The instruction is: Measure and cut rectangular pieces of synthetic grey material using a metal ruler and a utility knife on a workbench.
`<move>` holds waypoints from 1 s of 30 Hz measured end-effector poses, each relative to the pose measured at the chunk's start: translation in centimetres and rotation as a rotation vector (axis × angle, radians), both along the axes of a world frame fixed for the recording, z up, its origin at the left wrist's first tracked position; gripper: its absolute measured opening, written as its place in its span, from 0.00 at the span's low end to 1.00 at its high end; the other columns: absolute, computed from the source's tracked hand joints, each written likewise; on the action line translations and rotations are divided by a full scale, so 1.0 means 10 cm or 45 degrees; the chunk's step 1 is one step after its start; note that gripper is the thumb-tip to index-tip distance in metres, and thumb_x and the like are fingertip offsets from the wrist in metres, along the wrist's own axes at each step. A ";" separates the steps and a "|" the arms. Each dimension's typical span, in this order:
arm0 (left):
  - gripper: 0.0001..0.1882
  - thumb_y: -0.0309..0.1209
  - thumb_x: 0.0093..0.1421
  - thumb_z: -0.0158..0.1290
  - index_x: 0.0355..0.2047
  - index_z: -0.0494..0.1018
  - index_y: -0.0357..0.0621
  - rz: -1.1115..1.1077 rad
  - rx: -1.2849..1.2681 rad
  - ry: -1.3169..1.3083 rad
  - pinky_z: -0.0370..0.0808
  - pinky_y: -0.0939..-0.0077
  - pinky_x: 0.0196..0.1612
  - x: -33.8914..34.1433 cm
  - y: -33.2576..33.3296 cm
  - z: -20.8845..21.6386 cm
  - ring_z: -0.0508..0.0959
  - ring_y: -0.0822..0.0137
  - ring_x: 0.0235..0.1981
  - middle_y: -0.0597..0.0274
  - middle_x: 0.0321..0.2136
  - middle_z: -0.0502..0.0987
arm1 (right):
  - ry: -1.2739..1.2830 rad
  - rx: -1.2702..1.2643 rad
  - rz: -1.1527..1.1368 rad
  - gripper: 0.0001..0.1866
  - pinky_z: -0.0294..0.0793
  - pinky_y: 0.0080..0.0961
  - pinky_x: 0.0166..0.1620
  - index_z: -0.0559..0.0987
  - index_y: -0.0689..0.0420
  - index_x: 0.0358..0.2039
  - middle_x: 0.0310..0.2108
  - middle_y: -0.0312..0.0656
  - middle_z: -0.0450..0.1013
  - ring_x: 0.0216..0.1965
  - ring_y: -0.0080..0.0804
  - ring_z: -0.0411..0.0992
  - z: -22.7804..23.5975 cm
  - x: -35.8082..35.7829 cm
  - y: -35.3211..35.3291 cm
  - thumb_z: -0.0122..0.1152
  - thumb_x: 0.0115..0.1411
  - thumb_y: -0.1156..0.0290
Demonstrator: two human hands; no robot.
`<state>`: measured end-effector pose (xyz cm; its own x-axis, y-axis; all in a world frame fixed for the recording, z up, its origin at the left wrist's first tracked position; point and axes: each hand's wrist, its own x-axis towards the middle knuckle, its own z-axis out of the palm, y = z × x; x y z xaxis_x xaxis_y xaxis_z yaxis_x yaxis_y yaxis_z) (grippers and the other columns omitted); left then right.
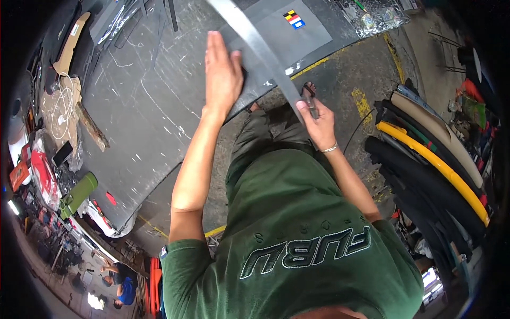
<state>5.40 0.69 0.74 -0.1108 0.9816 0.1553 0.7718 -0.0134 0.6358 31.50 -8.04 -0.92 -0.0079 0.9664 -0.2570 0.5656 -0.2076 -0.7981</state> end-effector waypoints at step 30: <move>0.54 0.65 0.54 0.63 0.68 0.61 0.38 -0.267 0.122 0.471 0.51 0.48 0.75 -0.58 0.32 -0.19 0.58 0.49 0.73 0.47 0.70 0.61 | -0.217 0.353 0.302 0.30 0.79 0.36 0.34 0.78 0.45 0.60 0.34 0.38 0.76 0.29 0.41 0.78 0.21 -0.52 0.27 0.73 0.55 0.63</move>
<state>-0.37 3.86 -1.13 0.1698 0.9562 0.2385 0.9216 -0.2398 0.3052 26.33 -5.33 1.22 -0.2189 0.9757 -0.0037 0.7012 0.1547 -0.6959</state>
